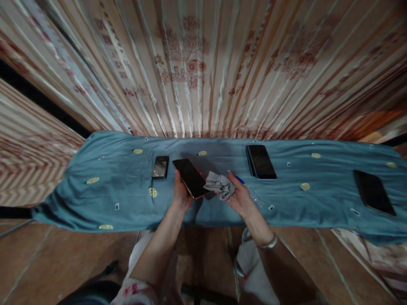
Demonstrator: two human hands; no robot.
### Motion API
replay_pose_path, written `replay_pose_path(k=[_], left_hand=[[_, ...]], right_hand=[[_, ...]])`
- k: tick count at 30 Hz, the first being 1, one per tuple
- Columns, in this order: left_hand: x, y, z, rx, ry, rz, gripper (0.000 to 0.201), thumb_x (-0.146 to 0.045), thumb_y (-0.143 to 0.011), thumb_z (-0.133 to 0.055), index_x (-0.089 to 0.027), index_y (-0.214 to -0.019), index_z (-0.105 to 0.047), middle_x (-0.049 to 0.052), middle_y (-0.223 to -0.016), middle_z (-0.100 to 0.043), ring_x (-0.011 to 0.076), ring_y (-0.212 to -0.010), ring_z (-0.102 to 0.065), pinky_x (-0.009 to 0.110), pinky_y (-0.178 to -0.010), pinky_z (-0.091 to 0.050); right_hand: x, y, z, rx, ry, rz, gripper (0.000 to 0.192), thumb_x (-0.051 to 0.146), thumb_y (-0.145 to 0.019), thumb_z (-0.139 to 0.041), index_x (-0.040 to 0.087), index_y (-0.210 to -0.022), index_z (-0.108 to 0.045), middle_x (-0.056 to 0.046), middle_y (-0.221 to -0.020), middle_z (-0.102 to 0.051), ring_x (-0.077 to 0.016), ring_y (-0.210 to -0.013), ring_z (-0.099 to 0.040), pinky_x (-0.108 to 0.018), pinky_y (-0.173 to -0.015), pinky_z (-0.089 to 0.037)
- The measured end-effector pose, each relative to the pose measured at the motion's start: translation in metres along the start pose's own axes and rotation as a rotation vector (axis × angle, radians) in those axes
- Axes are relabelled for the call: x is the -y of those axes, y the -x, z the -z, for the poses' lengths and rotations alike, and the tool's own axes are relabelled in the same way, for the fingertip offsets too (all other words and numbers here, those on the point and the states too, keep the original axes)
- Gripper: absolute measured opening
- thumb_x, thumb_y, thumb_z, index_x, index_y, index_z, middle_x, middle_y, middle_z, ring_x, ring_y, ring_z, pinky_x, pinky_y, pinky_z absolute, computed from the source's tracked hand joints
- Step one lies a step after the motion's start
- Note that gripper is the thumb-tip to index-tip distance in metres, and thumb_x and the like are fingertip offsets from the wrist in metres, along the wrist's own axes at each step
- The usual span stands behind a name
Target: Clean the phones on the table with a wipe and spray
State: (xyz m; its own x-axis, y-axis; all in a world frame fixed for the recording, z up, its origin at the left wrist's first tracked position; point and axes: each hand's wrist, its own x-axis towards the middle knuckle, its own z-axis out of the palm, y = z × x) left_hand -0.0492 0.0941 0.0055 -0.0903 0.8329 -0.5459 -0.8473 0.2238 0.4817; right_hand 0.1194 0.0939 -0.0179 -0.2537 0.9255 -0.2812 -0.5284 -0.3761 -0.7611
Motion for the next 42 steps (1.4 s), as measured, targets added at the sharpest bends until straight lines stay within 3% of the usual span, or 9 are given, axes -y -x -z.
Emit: replay_pose_path(k=[4, 8, 11, 16, 22, 26, 29, 36, 42], left_hand=[[0.005, -0.004, 0.001, -0.001, -0.030, -0.132, 0.038, -0.043, -0.092, -0.049, -0.020, -0.120, -0.059, 0.001, -0.075, -0.067, 0.0159, -0.068, -0.066, 0.030, -0.073, -0.054], [0.012, -0.002, 0.000, 0.087, -0.109, -0.253, 0.056, -0.028, -0.085, -0.063, -0.035, -0.137, -0.044, -0.004, -0.086, -0.066, 0.0103, -0.066, -0.062, 0.023, -0.068, -0.051], [0.017, 0.000, 0.000, 0.081, -0.163, -0.255, 0.069, -0.020, -0.082, -0.066, -0.034, -0.143, -0.036, -0.005, -0.080, -0.062, 0.0079, -0.064, -0.060, 0.019, -0.067, -0.049], [0.018, -0.003, 0.003, 0.110, -0.112, -0.254, 0.064, -0.023, -0.081, -0.068, -0.032, -0.138, -0.041, -0.003, -0.085, -0.065, 0.0079, -0.066, -0.061, 0.019, -0.068, -0.050], [0.005, -0.010, 0.008, 0.119, -0.121, -0.345, 0.054, -0.033, -0.077, -0.071, -0.031, -0.127, -0.051, -0.003, -0.083, -0.068, 0.0120, -0.067, -0.064, 0.023, -0.063, -0.051], [-0.002, -0.011, 0.008, 0.092, -0.085, -0.341, 0.046, -0.033, -0.081, -0.067, -0.032, -0.124, -0.052, -0.004, -0.080, -0.068, 0.0120, -0.064, -0.065, 0.024, -0.064, -0.052], [-0.005, -0.011, 0.007, 0.029, -0.029, -0.259, 0.035, -0.036, -0.090, -0.054, -0.024, -0.123, -0.055, 0.000, -0.080, -0.070, 0.0132, -0.066, -0.066, 0.027, -0.071, -0.054], [-0.004, 0.000, -0.003, 0.062, -0.004, 0.017, 0.060, -0.052, -0.095, -0.028, -0.007, -0.112, -0.064, 0.013, -0.086, -0.073, 0.0240, -0.087, -0.071, 0.040, -0.088, -0.053], [0.007, 0.006, -0.011, 0.071, -0.024, 0.048, 0.055, -0.045, -0.097, -0.028, -0.008, -0.108, -0.066, 0.012, -0.087, -0.074, 0.0251, -0.091, -0.070, 0.041, -0.089, -0.053]], right_hand=[[0.004, 0.001, -0.009, -0.107, 0.143, 0.210, 0.023, 0.046, -0.076, -0.071, 0.025, -0.085, -0.075, -0.003, -0.093, -0.076, -0.0241, -0.093, -0.070, -0.039, -0.081, -0.056], [0.000, 0.014, -0.026, 0.017, 0.633, 0.510, 0.023, 0.037, -0.087, -0.060, 0.031, -0.105, -0.073, -0.002, -0.113, -0.072, -0.0231, -0.111, -0.062, -0.044, -0.104, -0.043], [-0.010, 0.018, -0.033, 0.139, 0.923, 0.694, 0.030, 0.027, -0.092, -0.053, 0.032, -0.118, -0.067, -0.002, -0.123, -0.067, -0.0220, -0.117, -0.058, -0.044, -0.106, -0.043], [-0.024, 0.013, -0.030, 0.220, 1.314, 0.902, 0.043, 0.015, -0.096, -0.038, 0.023, -0.135, -0.054, -0.007, -0.133, -0.060, -0.0210, -0.125, -0.052, -0.041, -0.107, -0.045], [-0.026, 0.019, -0.021, 0.219, 1.468, 1.107, 0.044, 0.010, -0.095, -0.041, 0.016, -0.138, -0.051, -0.011, -0.128, -0.063, -0.0218, -0.123, -0.055, -0.037, -0.104, -0.050], [-0.026, 0.025, -0.017, 0.241, 1.441, 1.091, 0.048, 0.008, -0.094, -0.041, 0.020, -0.140, -0.048, -0.010, -0.130, -0.062, -0.0213, -0.122, -0.055, -0.038, -0.103, -0.050], [-0.024, 0.028, -0.013, 0.210, 1.336, 1.041, 0.044, 0.010, -0.095, -0.042, 0.022, -0.135, -0.054, -0.008, -0.127, -0.064, -0.0202, -0.119, -0.058, -0.037, -0.102, -0.050], [-0.019, 0.013, -0.005, -0.074, 0.909, 0.637, 0.032, 0.033, -0.094, -0.048, 0.025, -0.120, -0.066, -0.005, -0.119, -0.069, -0.0205, -0.113, -0.064, -0.038, -0.099, -0.051], [-0.026, 0.001, -0.006, -0.080, 0.633, 0.368, 0.044, 0.052, -0.086, -0.056, 0.021, -0.115, -0.069, -0.006, -0.117, -0.070, -0.0247, -0.113, -0.064, -0.044, -0.105, -0.045]])
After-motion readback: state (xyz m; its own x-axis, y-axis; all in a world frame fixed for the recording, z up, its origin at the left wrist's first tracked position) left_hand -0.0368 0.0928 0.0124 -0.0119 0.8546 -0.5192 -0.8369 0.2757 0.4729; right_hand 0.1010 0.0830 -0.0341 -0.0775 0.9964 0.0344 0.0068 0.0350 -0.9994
